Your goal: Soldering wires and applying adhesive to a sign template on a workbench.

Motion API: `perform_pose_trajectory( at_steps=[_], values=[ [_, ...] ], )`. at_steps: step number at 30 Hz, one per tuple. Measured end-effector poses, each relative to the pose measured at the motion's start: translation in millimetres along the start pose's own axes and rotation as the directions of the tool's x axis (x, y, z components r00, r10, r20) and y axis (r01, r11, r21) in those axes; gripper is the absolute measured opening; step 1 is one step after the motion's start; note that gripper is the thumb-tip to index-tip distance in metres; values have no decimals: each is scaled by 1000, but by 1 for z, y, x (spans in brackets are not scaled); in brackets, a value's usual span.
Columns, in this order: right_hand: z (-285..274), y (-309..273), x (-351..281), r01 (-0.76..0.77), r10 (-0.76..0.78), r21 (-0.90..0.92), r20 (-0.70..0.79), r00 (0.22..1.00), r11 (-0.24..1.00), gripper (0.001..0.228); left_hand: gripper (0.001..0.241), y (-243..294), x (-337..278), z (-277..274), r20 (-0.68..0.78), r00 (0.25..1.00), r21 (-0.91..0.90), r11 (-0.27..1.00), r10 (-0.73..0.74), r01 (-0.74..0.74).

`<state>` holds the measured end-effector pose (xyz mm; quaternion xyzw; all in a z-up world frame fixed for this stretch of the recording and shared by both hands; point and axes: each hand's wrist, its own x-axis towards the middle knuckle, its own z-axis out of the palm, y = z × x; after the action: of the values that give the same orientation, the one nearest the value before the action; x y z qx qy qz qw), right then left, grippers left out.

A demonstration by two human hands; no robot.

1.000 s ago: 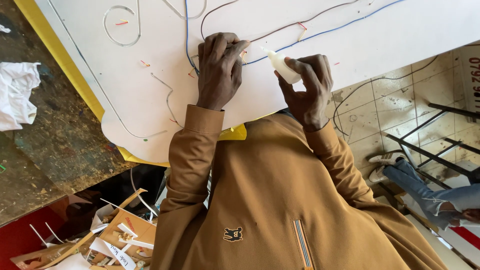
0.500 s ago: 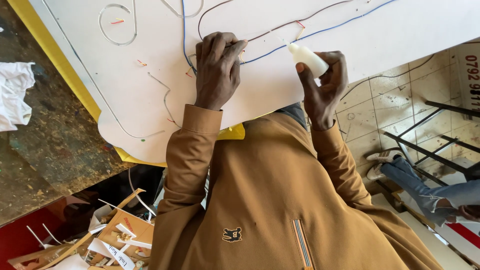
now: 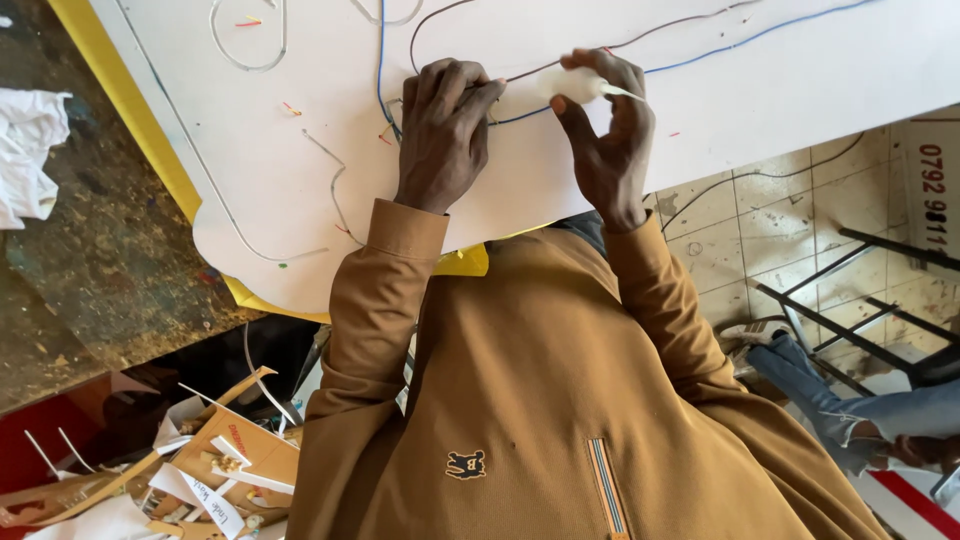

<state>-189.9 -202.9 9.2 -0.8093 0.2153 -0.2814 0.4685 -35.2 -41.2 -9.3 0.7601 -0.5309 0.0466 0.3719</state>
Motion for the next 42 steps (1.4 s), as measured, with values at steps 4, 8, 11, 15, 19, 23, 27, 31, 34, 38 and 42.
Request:
perform_pose_trajectory(
  at_steps=[4,8,11,15,19,23,27,31,34,38,42],
  values=[
    [22,13,14,232,-231,-10,41,972,973,43,26,1,-1,-2,-9,1000,22,1000,-10,10],
    [34,8,16,207,-200,-108,67,977,972,40,27,0,1,-3,0,1000,19,1000,-17,17],
    [40,6,15,193,-190,-111,44,981,975,39,26,-2,0,-2,2,1000,10,1000,-25,25],
    [45,18,12,255,-258,-190,9,966,948,35,24,-4,0,-1,2,1000,-36,999,-23,24],
    [45,19,13,287,-292,-208,9,956,935,35,38,-12,-7,-3,-14,998,-120,991,-54,52],
    [45,20,13,291,-296,-205,9,955,934,34,47,-23,-11,-11,51,998,-36,998,-49,50],
    [46,19,14,280,-284,-203,12,959,938,33,39,-20,-8,-33,28,998,96,994,-58,55],
    [46,18,15,295,-298,-209,15,954,932,33,40,-20,-7,-46,43,998,129,991,-44,38],
    [47,18,14,297,-301,-216,15,953,930,34,12,-25,-6,-50,22,1000,176,984,-19,15],
    [47,19,16,297,-303,-209,3,953,932,33,13,-32,-2,-61,44,997,255,966,-63,49],
    [48,22,15,283,-290,-211,-4,957,936,36,33,-43,-7,-59,-26,987,184,970,-159,161]
  ],
)
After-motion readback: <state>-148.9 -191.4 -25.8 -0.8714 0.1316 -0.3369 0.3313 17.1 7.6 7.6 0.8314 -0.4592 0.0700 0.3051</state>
